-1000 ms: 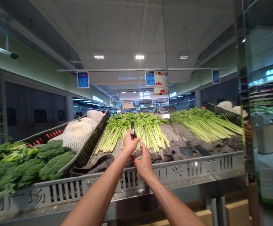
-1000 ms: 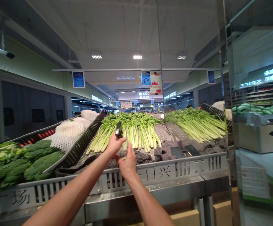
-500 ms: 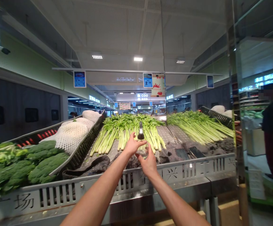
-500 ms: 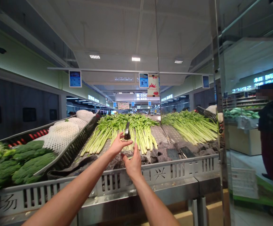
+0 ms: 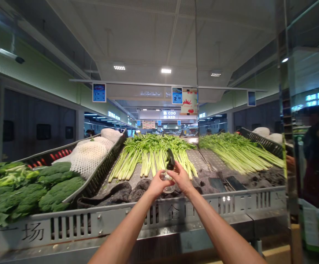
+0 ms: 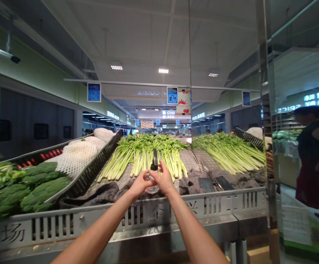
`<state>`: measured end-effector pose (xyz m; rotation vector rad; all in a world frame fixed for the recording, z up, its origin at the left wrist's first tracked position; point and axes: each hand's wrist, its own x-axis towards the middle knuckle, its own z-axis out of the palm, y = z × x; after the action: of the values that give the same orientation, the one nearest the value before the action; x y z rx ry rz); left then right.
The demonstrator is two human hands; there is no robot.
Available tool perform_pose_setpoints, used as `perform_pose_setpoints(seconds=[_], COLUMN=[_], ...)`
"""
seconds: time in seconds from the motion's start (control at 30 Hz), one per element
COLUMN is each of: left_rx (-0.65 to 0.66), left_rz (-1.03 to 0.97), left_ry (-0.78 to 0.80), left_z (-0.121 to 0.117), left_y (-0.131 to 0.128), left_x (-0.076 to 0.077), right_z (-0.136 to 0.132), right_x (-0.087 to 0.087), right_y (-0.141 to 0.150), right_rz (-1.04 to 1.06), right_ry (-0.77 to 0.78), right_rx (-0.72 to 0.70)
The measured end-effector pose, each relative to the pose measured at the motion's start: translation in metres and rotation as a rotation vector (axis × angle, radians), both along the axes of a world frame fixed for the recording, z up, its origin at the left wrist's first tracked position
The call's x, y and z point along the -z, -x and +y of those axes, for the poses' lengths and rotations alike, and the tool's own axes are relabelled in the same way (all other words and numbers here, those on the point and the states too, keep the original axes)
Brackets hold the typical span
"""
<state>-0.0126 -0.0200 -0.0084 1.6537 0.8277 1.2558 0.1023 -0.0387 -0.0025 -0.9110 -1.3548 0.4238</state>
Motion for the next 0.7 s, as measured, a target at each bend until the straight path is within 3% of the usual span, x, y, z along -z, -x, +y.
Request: perform_pose_setpoints(seconds=[0.1, 0.2, 0.5, 0.7], left_rx=[-0.023, -0.05, 0.049, 0.094], left_rz=[0.086, 0.13, 0.098, 0.103], left_ry=[-0.102, -0.105, -0.026, 0.001], left_z=[-0.002, -0.003, -0.009, -0.015], left_y=[-0.013, -0.021, -0.037, -0.053], left_x=[0.007, 0.013, 0.013, 0.007], right_z=[0.004, 0.007, 0.007, 0.012], right_x=[-0.011, -0.013, -0.018, -0.024], right_y=[0.003, -0.001, -0.029, -0.045], right_rz=[0.03, 0.058, 0.035, -0.047], right_ry=[0.018, 0.06, 0.022, 0.05], right_rx=[0.09, 0.133, -0.002, 0.274])
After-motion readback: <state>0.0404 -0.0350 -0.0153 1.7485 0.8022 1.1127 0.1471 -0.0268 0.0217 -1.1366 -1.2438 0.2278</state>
